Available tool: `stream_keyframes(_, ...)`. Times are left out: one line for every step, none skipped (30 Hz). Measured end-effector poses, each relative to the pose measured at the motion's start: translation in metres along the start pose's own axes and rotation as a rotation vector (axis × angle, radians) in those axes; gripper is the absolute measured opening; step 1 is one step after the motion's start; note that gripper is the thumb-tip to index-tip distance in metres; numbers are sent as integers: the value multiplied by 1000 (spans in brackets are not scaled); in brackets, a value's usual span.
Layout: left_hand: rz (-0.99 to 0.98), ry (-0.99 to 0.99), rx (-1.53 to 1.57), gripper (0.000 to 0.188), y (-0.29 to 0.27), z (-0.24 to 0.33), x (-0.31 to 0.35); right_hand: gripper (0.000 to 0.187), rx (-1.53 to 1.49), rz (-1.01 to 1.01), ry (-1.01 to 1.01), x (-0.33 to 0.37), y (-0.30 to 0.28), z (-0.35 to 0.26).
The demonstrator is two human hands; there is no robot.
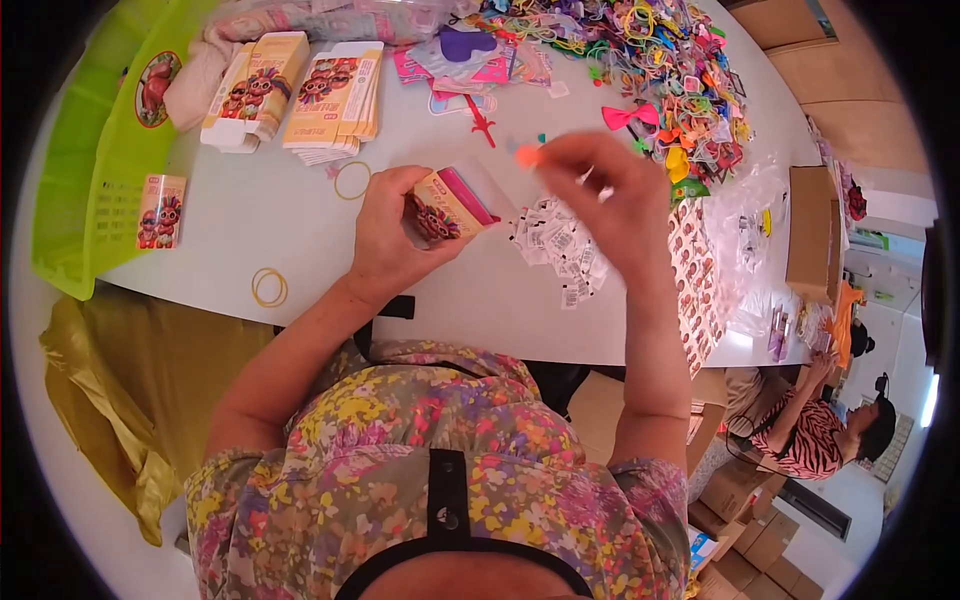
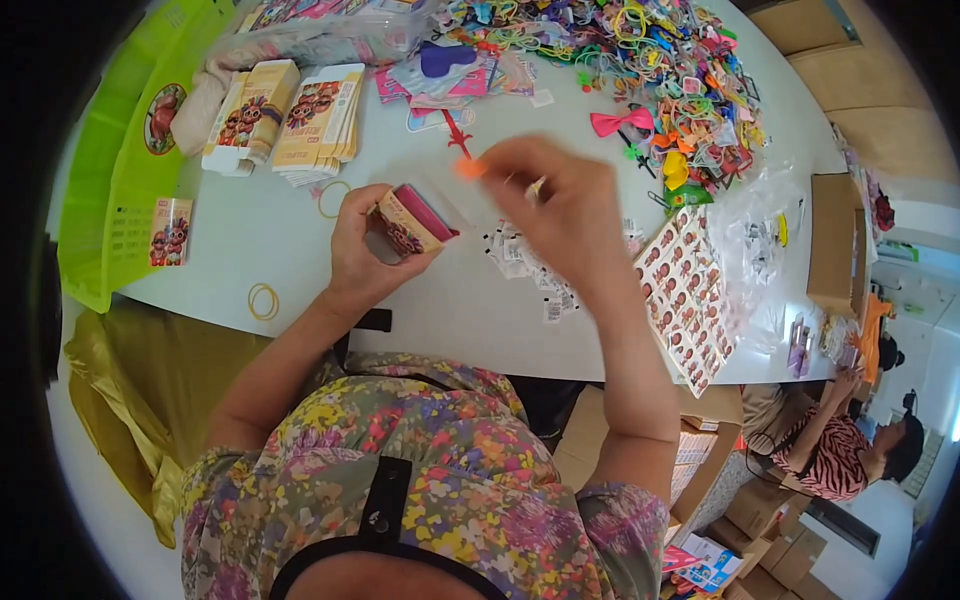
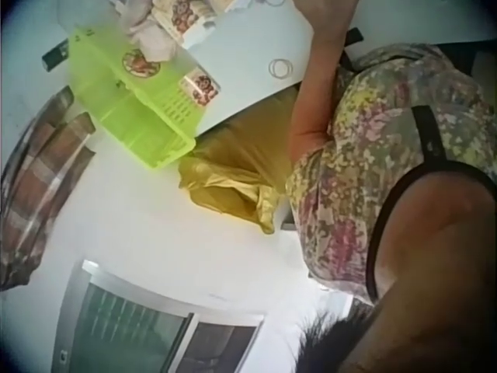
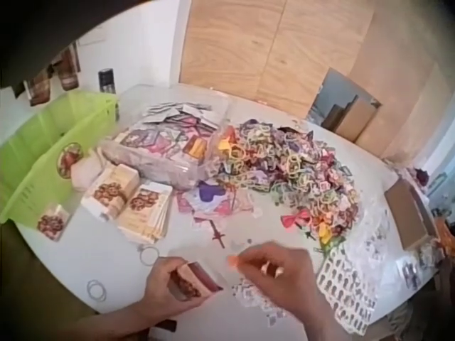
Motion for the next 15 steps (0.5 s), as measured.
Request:
stream_keyframes(1, 0, -1, 78, 1, 0, 1, 9, 47, -47, -26, 10, 12, -21)
stream_keyframes(48, -1, 38, 75, -2, 1, 0, 10, 157, -47, -183, 17, 22, -38)
stream_keyframes(96, -2, 76, 71, -6, 2, -1, 12, 268, -47, -341, 25, 32, -53)
stream_keyframes(98, 2, 79, 71, -7, 3, -2, 12, 271, -45, -344, 27, 39, -55)
stream_keyframes(95, 35, 44, 72, -7, 6, -3, 17, 457, -94, -371, 30, 52, -56)
stream_keyframes(94, 67, 8, 73, -8, 9, -4, 22, 644, -144, -397, 32, 65, -56)
stream_keyframes(101, 69, 9, 73, -9, 8, -4, 22, 647, -145, -404, 33, 70, -59)
stream_keyframes(104, 70, 4, 73, -9, 7, -3, 29, 658, -176, -384, 33, 77, -58)
stream_keyframes(106, 72, -1, 73, -9, 7, -3, 35, 669, -207, -365, 33, 82, -56)
stream_keyframes(114, 74, 0, 73, -11, 8, -2, 35, 673, -208, -372, 32, 82, -52)
stream_keyframes(134, 48, 29, 73, -13, 6, -3, 36, 471, -71, -458, 28, 68, -60)
stream_keyframes(153, 22, 58, 74, -14, 3, -4, 37, 265, 61, -538, 29, 50, -69)
stream_keyframes(162, 22, 55, 74, -14, 2, -2, 37, 263, 58, -546, 32, 49, -72)
stream_keyframes(162, -52, 99, 74, -13, -7, -1, 37, 194, 155, -341, 29, 35, -59)
stream_keyframes(162, -126, 143, 75, -14, -15, 2, 38, 123, 249, -135, 31, 23, -44)
Point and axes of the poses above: each hand's wrist, its own x-axis away from the middle knuckle, its own y-axis out of the palm, z = x × y, the point moved 10 cm from there along -x, towards the middle knuckle, and after that the axes turned 7 degrees about z, right-handed, at the moved point
